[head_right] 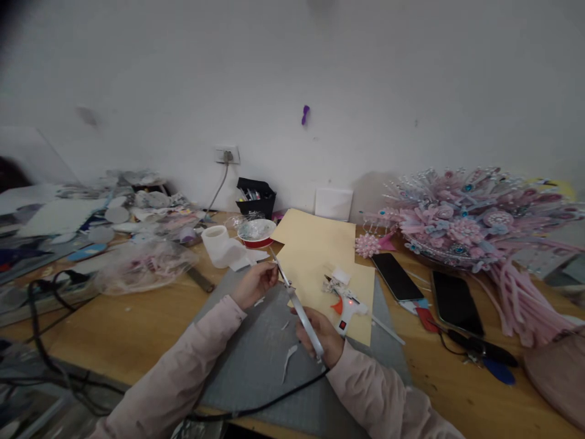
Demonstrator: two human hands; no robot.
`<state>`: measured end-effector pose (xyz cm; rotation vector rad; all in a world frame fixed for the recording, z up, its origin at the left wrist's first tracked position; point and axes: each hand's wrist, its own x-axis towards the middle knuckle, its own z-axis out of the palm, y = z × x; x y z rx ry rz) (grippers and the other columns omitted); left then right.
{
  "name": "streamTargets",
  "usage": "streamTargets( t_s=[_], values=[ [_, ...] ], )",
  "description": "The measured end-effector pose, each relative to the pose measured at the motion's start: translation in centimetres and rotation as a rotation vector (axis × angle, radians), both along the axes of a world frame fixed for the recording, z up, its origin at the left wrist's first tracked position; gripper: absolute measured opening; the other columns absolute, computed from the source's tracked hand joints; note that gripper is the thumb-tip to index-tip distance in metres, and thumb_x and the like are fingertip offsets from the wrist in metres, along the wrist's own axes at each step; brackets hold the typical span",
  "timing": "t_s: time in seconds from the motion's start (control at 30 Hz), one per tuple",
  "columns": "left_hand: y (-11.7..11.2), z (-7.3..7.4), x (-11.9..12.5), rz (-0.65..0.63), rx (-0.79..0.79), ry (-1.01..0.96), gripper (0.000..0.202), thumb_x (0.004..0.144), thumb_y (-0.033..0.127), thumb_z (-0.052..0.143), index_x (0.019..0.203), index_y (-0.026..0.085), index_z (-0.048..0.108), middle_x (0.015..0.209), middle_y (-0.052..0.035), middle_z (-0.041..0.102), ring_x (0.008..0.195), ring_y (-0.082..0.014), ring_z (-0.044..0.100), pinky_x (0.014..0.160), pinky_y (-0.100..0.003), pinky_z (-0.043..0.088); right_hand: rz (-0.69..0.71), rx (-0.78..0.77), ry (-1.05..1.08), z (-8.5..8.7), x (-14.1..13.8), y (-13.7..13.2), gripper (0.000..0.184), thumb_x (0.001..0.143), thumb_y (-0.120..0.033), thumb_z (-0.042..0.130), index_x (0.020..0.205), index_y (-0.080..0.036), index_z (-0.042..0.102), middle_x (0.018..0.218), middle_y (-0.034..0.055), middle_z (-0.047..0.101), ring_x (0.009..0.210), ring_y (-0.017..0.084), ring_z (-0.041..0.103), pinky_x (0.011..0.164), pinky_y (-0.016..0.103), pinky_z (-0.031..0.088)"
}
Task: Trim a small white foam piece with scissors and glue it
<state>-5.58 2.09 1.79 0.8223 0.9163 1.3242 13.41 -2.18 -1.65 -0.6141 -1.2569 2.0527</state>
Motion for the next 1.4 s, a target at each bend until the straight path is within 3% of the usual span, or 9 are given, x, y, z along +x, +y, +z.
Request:
streamTargets(
  t_s=[0.7, 1.23, 1.4],
  values=[
    [0.02, 0.01, -0.04, -0.011, 0.029, 0.029, 0.021, 0.066, 0.026, 0.051, 0.048, 0.014, 0.050, 0.042, 0.0020, 0.046, 0.040, -0.0067, 0.038, 0.044, -0.021, 0.028, -0.031, -0.022, -0.060, 0.63, -0.21, -0.18, 0.055, 0.046, -0.035, 0.074, 0.095, -0.015, 0.057, 0.057, -0.0084, 0.042, 0.028, -0.002, 0.027, 0.025, 0.013, 0.017],
    [0.03, 0.23, -0.04, -0.001, 0.001, -0.002, 0.020, 0.064, 0.027, 0.054, 0.050, 0.014, 0.047, 0.045, 0.0024, 0.045, 0.040, -0.0058, 0.038, 0.041, -0.020, 0.027, -0.064, -0.005, -0.060, 0.48, -0.21, -0.21, 0.047, 0.049, -0.031, 0.070, 0.092, -0.016, 0.057, 0.057, -0.0080, 0.042, 0.028, -0.002, 0.028, 0.025, 0.013, 0.016],
    [0.04, 0.67, -0.18, 0.074, 0.049, -0.065, 0.014, 0.064, 0.027, 0.060, 0.066, 0.016, 0.053, 0.063, 0.0029, 0.053, 0.047, -0.0047, 0.044, 0.046, -0.018, 0.032, -0.057, -0.012, -0.032, 0.60, -0.10, -0.29, 0.048, 0.050, -0.034, 0.071, 0.092, -0.015, 0.058, 0.056, -0.0081, 0.040, 0.029, -0.002, 0.027, 0.026, 0.014, 0.017]
  ],
)
